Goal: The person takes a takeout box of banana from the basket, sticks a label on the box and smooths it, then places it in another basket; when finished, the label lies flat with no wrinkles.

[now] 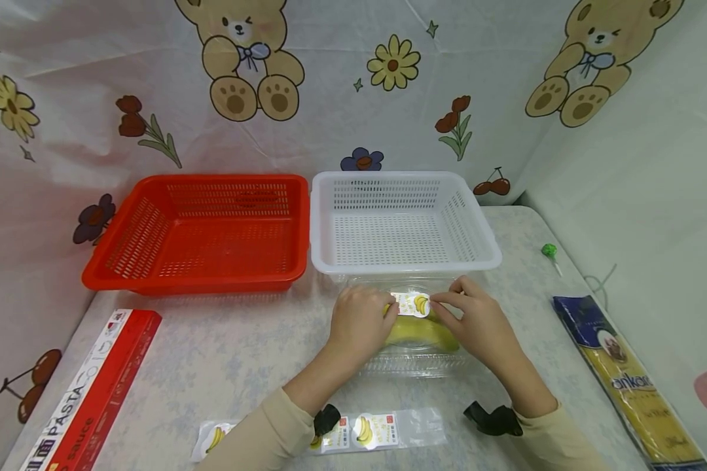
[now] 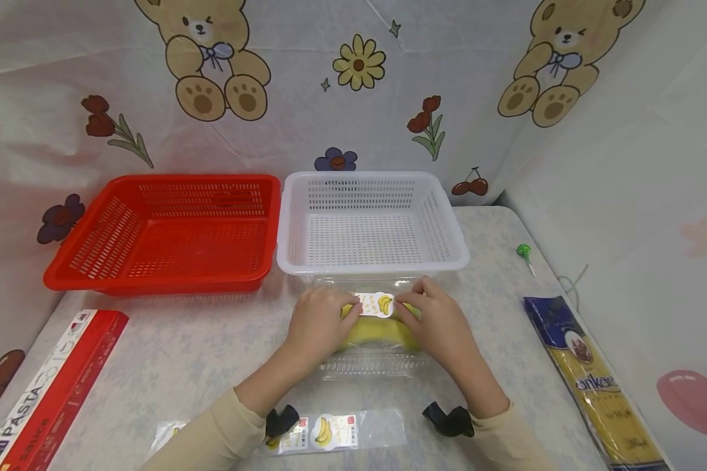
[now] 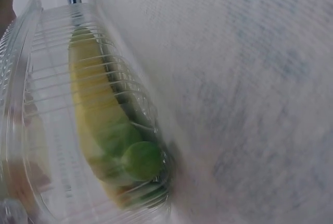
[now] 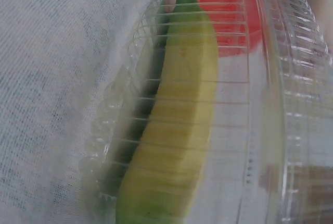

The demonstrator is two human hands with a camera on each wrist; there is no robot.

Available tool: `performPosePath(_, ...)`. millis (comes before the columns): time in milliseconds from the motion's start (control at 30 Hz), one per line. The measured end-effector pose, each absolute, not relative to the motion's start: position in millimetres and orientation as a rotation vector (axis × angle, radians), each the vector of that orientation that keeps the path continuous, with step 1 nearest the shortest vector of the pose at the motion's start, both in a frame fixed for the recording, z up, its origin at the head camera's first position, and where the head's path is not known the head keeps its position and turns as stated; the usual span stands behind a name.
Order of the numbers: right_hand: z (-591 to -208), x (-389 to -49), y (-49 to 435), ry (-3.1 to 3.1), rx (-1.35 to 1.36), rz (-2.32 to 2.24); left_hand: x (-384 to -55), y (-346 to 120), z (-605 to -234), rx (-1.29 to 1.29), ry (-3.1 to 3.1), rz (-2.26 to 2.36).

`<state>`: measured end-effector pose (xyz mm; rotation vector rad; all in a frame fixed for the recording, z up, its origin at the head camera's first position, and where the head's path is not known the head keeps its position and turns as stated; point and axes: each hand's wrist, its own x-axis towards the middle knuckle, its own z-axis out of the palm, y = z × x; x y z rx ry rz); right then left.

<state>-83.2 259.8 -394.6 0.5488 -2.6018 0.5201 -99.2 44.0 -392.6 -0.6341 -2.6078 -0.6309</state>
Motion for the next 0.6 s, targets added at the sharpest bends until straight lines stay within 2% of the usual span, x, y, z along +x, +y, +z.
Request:
performPosePath(300,-396,-84,259,-2.595,0.562,0.504,-100,43,-394,-0.640,-2.584,-0.586)
performPosePath(600,-386,-83,264,-2.638,0.478,0.659,-95,33,-389,-0.661,-2.646,-0.765)
